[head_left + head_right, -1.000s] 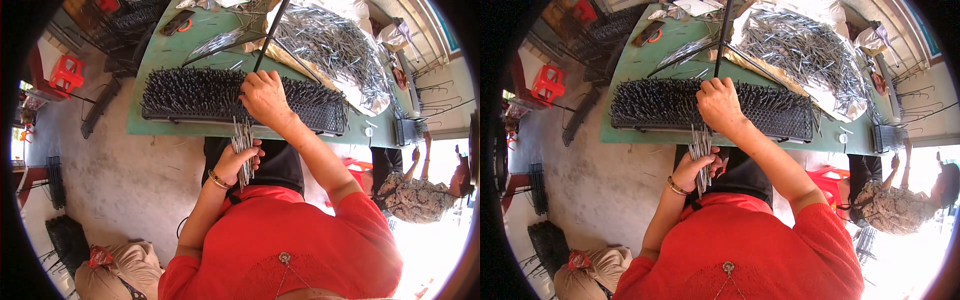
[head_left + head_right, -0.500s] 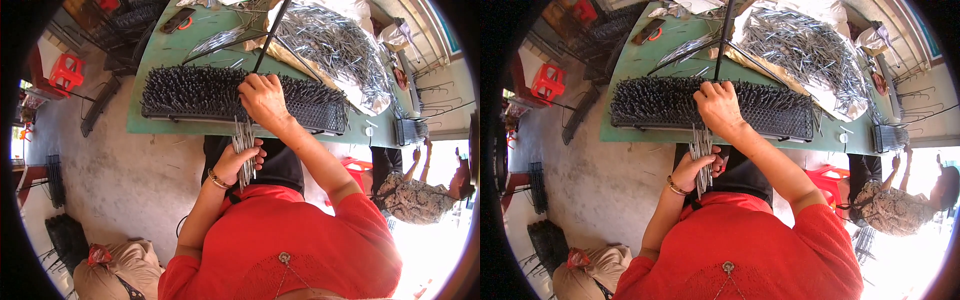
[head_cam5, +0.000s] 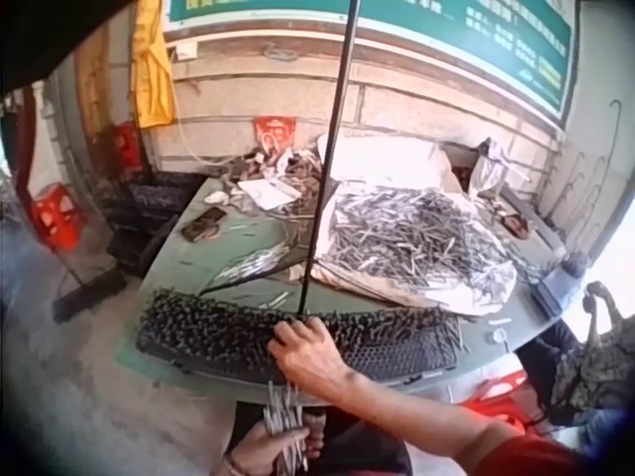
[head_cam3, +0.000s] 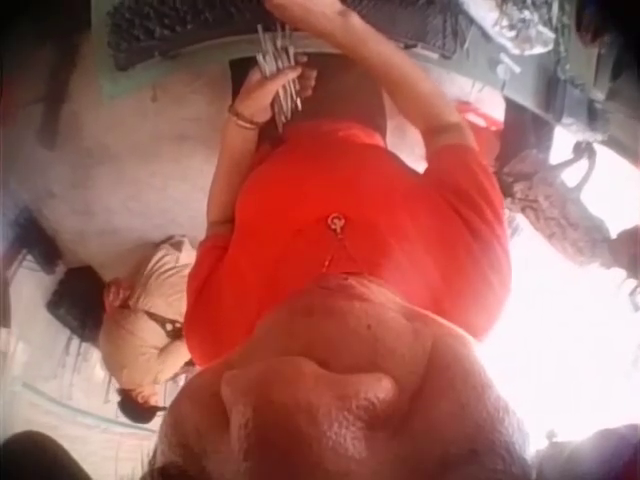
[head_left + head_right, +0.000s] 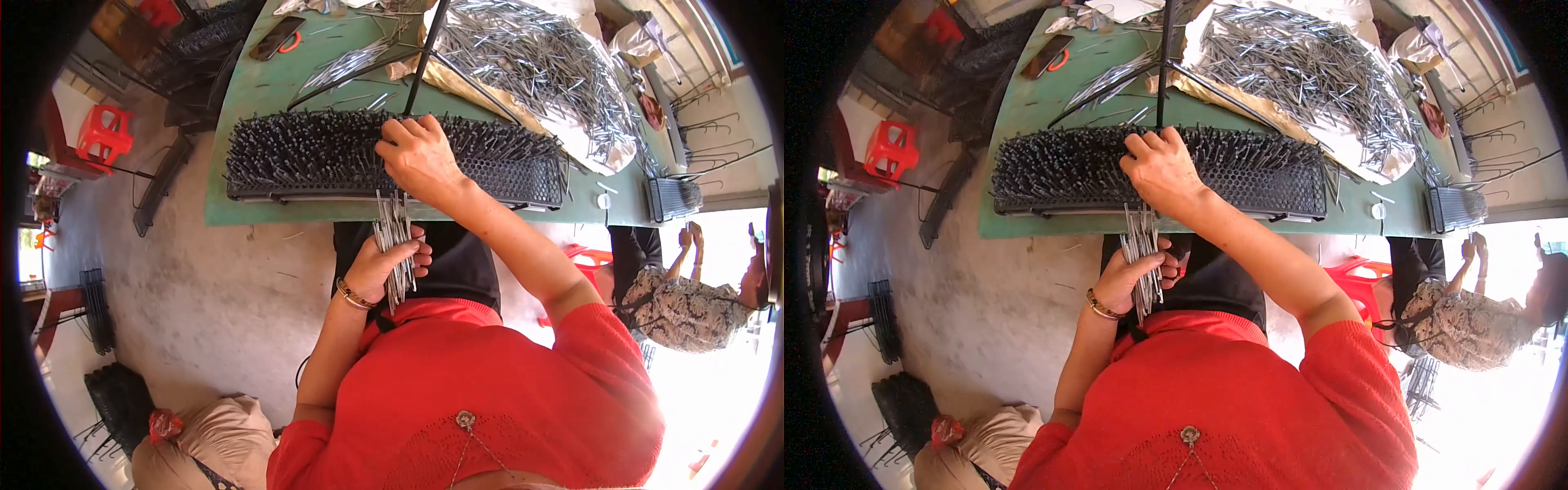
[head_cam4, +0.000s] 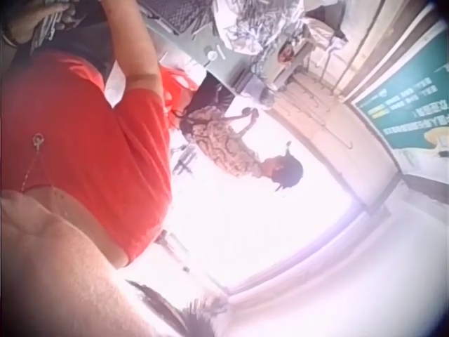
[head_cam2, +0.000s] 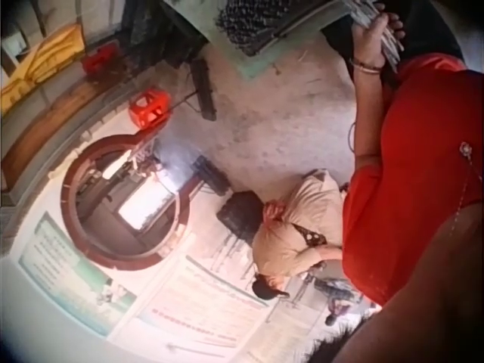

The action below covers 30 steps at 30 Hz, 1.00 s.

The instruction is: Organizing small metal pins into a brush-like holder.

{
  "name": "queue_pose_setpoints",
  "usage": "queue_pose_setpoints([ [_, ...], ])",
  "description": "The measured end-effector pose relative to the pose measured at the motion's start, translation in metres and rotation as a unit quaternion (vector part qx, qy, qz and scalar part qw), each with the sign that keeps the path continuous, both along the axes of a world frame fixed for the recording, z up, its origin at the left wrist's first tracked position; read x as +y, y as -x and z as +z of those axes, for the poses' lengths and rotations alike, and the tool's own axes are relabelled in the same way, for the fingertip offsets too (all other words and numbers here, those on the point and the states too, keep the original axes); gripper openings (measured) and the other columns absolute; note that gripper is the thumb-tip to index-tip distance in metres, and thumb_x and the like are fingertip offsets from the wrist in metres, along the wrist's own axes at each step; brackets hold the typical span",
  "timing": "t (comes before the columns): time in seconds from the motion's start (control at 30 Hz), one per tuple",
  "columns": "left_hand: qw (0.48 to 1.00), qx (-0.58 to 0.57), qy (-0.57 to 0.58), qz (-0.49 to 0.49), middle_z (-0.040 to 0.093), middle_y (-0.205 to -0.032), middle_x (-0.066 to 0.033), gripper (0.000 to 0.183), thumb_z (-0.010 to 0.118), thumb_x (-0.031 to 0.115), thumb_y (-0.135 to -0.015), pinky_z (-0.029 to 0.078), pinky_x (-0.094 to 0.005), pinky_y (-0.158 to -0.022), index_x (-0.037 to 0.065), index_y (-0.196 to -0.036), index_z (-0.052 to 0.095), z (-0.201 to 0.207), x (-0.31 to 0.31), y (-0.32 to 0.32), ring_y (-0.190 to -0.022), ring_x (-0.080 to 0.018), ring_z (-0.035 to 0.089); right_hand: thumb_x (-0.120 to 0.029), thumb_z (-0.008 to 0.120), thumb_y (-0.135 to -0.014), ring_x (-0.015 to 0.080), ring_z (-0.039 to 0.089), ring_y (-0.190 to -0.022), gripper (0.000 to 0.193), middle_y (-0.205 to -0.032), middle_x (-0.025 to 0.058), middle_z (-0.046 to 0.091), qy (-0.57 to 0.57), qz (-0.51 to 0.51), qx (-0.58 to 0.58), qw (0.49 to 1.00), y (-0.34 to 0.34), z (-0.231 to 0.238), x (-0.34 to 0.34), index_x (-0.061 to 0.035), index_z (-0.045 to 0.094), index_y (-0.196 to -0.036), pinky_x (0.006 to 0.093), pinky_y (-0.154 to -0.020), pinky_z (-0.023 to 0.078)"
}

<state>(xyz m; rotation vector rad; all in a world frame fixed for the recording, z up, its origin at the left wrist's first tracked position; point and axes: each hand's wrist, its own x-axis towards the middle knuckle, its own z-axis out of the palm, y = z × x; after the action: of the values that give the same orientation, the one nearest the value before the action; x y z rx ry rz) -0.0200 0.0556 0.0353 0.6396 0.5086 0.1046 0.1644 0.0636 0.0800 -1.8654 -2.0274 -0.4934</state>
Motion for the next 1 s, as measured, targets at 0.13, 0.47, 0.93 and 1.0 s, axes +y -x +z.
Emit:
queue_pose_setpoints([
  [0.13, 1.000, -0.004, 0.000, -0.002, 0.064, -0.091, -0.0118, 0.027, 0.060, 0.009, -0.087, 0.057, -0.0337, -0.068, 0.001, -0.112, 0.055, -0.003, 0.001, 0.000, -0.081, -0.0201, 0.065, -0.010, 0.065, -0.066, 0.0185, 0.054, -0.075, 0.008, -0.080, 0.0013, 0.052, -0.010, -0.025, 0.026, 0.999, 0.002, 0.001, 0.004, -0.0119, 0.059, -0.072, 0.0344, -0.068, 0.038],
  [0.47, 1.000, 0.022, 0.016, -0.011, 0.065, -0.093, -0.0113, 0.028, 0.060, 0.010, -0.086, 0.057, -0.0346, -0.068, 0.000, -0.112, 0.055, 0.002, 0.001, -0.004, -0.082, -0.0203, 0.065, -0.012, 0.060, -0.070, 0.0163, 0.055, -0.078, 0.004, -0.077, 0.0026, 0.049, 0.045, 0.018, -0.094, 0.994, -0.004, 0.010, 0.011, -0.0099, 0.058, -0.068, 0.0323, -0.068, 0.037],
  [0.93, 0.999, 0.031, 0.008, -0.011, 0.065, -0.093, -0.0104, 0.028, 0.059, 0.011, -0.087, 0.056, -0.0350, -0.070, 0.001, -0.113, 0.056, 0.001, -0.001, -0.006, -0.083, -0.0197, 0.065, -0.013, 0.058, -0.073, 0.0141, 0.055, -0.079, 0.003, -0.078, 0.0003, 0.050, 0.011, 0.107, -0.140, 0.984, -0.014, 0.043, 0.013, -0.0110, 0.058, -0.071, 0.0301, -0.073, 0.037],
  [1.0, 0.999, 0.029, 0.009, -0.012, 0.065, -0.093, -0.0101, 0.028, 0.059, 0.011, -0.087, 0.056, -0.0349, -0.070, 0.001, -0.113, 0.056, 0.001, -0.001, -0.007, -0.083, -0.0195, 0.065, -0.013, 0.058, -0.073, 0.0138, 0.055, -0.079, 0.002, -0.077, -0.0006, 0.050, 0.037, 0.123, -0.143, 0.981, -0.008, 0.040, 0.010, -0.0118, 0.059, -0.071, 0.0305, -0.074, 0.038],
])
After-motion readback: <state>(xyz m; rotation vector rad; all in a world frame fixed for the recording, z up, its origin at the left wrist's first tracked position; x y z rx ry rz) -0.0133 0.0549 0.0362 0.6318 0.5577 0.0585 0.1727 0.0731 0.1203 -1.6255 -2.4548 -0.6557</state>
